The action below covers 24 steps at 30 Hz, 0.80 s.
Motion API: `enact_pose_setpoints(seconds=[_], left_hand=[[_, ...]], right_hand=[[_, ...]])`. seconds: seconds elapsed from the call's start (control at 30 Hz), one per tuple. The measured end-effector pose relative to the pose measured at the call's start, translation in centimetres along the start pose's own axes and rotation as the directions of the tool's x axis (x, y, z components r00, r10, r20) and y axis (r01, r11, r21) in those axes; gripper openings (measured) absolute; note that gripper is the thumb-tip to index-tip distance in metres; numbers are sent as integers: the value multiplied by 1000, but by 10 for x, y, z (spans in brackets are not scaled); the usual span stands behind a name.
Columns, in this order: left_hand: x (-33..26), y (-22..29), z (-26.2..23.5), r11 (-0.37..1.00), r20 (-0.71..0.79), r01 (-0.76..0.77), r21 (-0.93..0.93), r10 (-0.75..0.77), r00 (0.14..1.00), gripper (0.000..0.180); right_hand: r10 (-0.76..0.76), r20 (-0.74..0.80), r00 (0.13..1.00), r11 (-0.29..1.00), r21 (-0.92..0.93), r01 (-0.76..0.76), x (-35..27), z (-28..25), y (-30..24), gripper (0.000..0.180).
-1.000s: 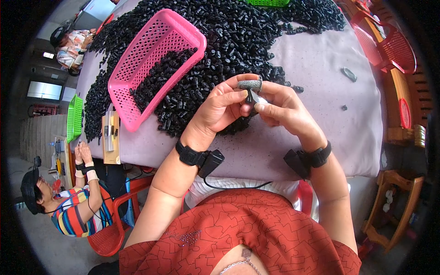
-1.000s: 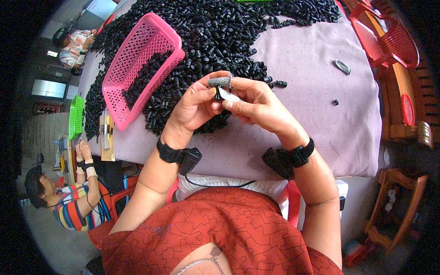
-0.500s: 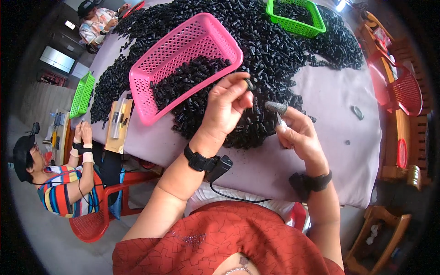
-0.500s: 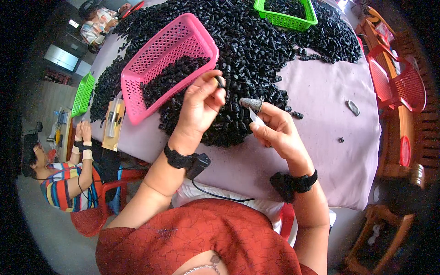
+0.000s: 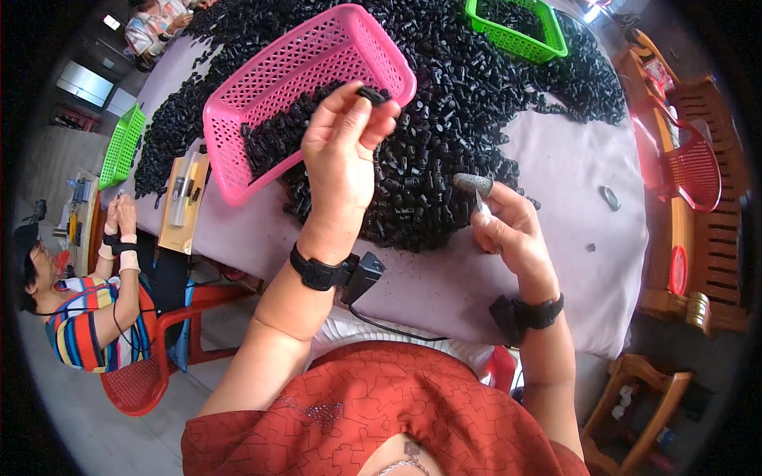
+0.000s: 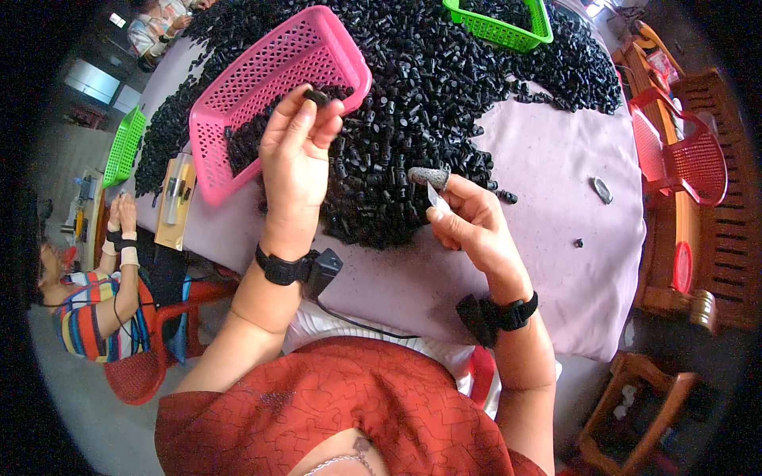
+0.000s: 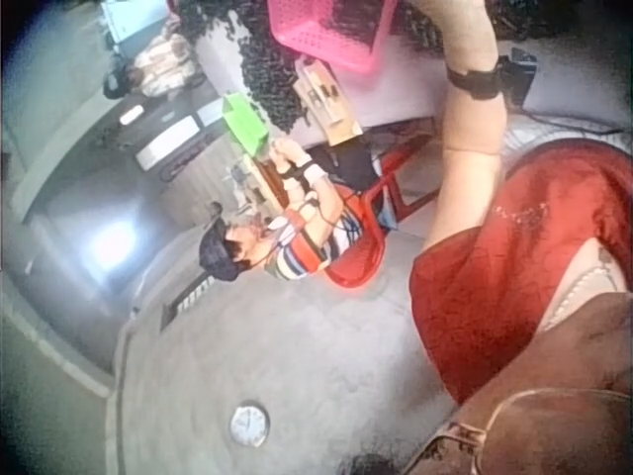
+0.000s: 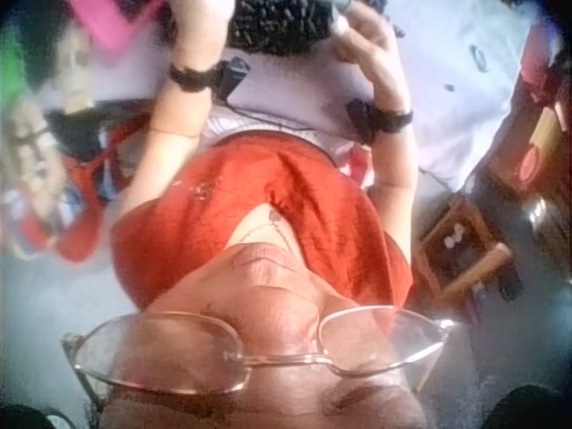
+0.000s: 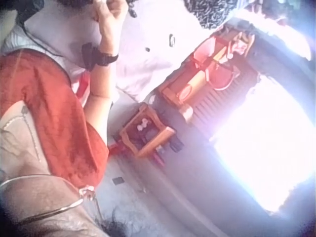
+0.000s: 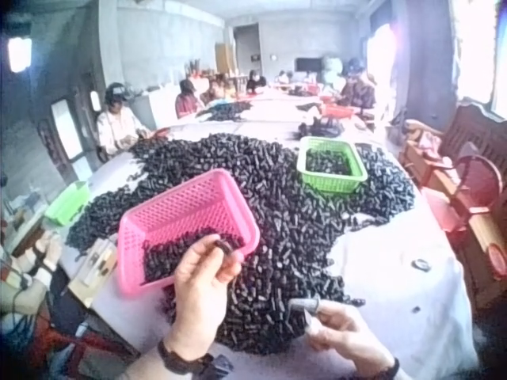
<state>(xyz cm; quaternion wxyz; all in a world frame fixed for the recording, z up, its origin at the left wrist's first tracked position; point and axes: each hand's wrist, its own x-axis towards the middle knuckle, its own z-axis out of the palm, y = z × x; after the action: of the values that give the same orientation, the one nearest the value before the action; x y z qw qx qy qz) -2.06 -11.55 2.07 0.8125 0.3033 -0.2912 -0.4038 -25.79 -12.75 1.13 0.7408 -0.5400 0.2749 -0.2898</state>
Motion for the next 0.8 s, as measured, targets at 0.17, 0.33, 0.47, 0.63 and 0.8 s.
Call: enact_pose_setpoints(seconds=[0.17, 0.33, 0.47, 0.63, 0.8], left_hand=[[3, 6, 5, 997, -5, -59, 49, 59, 998, 50], [-1, 4, 6, 980, 94, -78, 184, 61, 994, 44], [-9, -8, 10, 930, 306, 56, 363, -176, 936, 27], [-17, -12, 13, 560, 440, -176, 809, -379, 814, 34], [-20, -19, 14, 408, 553, -397, 823, -409, 726, 33]], right_hand=[[8, -22, 1000, 1000, -14, -8, 0, 0, 2, 42], [12, -13, 1000, 1000, 8, -12, 0, -1, 3, 41], [13, -25, 1000, 1000, 5, -13, -3, -1, -2, 42], [66, -24, 998, 997, 29, -65, -2, -2, -4, 36], [-11, 24, 1000, 1000, 22, 10, 1, -9, 7, 30]])
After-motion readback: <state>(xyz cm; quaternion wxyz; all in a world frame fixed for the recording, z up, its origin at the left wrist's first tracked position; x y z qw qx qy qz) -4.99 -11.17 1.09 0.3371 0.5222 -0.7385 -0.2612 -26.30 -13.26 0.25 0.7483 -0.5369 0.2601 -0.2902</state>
